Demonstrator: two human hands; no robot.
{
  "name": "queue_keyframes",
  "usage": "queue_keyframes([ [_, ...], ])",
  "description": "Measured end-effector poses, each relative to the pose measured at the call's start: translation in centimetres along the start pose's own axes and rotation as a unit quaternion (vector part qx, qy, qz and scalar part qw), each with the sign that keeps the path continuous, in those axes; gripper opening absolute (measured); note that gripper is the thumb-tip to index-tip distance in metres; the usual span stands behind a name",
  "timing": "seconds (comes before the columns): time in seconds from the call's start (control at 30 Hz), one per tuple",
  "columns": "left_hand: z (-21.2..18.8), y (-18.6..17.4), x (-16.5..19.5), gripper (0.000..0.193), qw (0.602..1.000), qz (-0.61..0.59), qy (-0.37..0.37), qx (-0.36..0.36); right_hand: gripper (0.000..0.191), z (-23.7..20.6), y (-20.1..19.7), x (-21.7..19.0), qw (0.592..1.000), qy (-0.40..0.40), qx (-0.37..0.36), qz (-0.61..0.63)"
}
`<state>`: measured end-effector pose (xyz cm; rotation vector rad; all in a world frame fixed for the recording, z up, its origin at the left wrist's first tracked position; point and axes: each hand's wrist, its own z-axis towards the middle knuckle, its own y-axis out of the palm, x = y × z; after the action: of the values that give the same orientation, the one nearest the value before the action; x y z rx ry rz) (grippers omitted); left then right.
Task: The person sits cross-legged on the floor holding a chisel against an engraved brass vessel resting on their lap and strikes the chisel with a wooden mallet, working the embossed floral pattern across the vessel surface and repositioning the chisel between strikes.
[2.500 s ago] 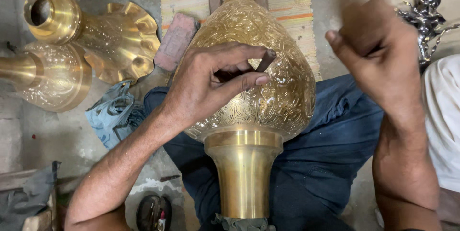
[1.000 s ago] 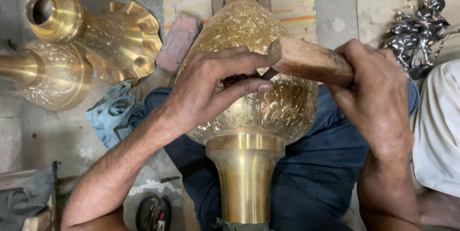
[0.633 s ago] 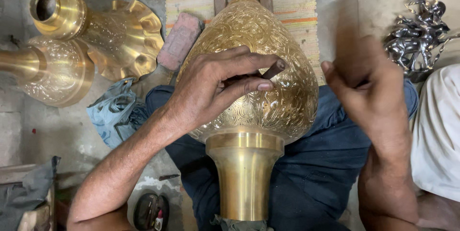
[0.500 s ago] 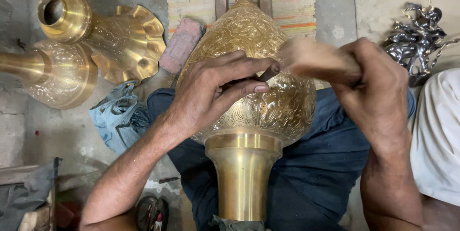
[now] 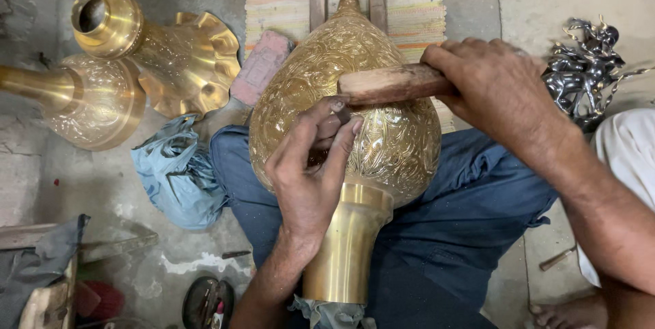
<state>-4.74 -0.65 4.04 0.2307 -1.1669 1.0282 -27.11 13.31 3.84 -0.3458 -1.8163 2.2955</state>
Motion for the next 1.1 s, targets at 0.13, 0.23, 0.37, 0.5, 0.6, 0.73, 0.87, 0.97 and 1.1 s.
queue_keyframes([
  [0.13,0.3,0.0,0.2,0.03,0.99,-0.047,-0.135,0.014,0.036,1.9,-2.6,0.3,0.99,-0.063,0.06,-0.111],
  [0.23,0.4,0.1,0.7,0.032,1.0,-0.006,-0.024,0.003,0.036,2.9,-5.1,0.2,0.985,-0.062,0.046,-0.151],
  [0.37,0.3,0.1,0.9,0.032,0.998,-0.018,-0.051,0.017,0.036,4.1,-8.0,-0.3,0.974,-0.077,0.035,-0.21],
  [0.5,-0.1,0.1,0.7,0.032,1.0,0.005,-0.01,0.024,0.034,4.6,-9.9,-0.5,0.973,-0.102,0.052,-0.2],
  [0.6,-0.2,0.1,0.6,0.032,0.998,-0.016,-0.057,0.031,0.021,5.3,-10.2,-0.3,0.999,0.023,-0.025,-0.006],
  [0.73,-0.2,0.4,0.5,0.032,0.999,-0.002,-0.004,0.038,0.024,5.8,-9.8,-0.1,0.942,0.171,-0.069,0.281],
  [0.87,-0.1,0.3,0.3,0.031,0.998,-0.035,-0.045,0.027,0.019,6.8,-9.6,0.1,0.991,-0.047,-0.086,0.086],
  [0.97,-0.2,0.3,0.4,0.031,0.998,-0.036,-0.044,0.029,0.028,6.8,-9.8,-0.1,0.995,0.01,-0.099,-0.013],
  [1.1,0.0,0.1,0.5,0.031,0.998,-0.022,-0.045,0.025,0.026,6.0,-9.9,-0.3,0.996,-0.068,-0.031,-0.048],
])
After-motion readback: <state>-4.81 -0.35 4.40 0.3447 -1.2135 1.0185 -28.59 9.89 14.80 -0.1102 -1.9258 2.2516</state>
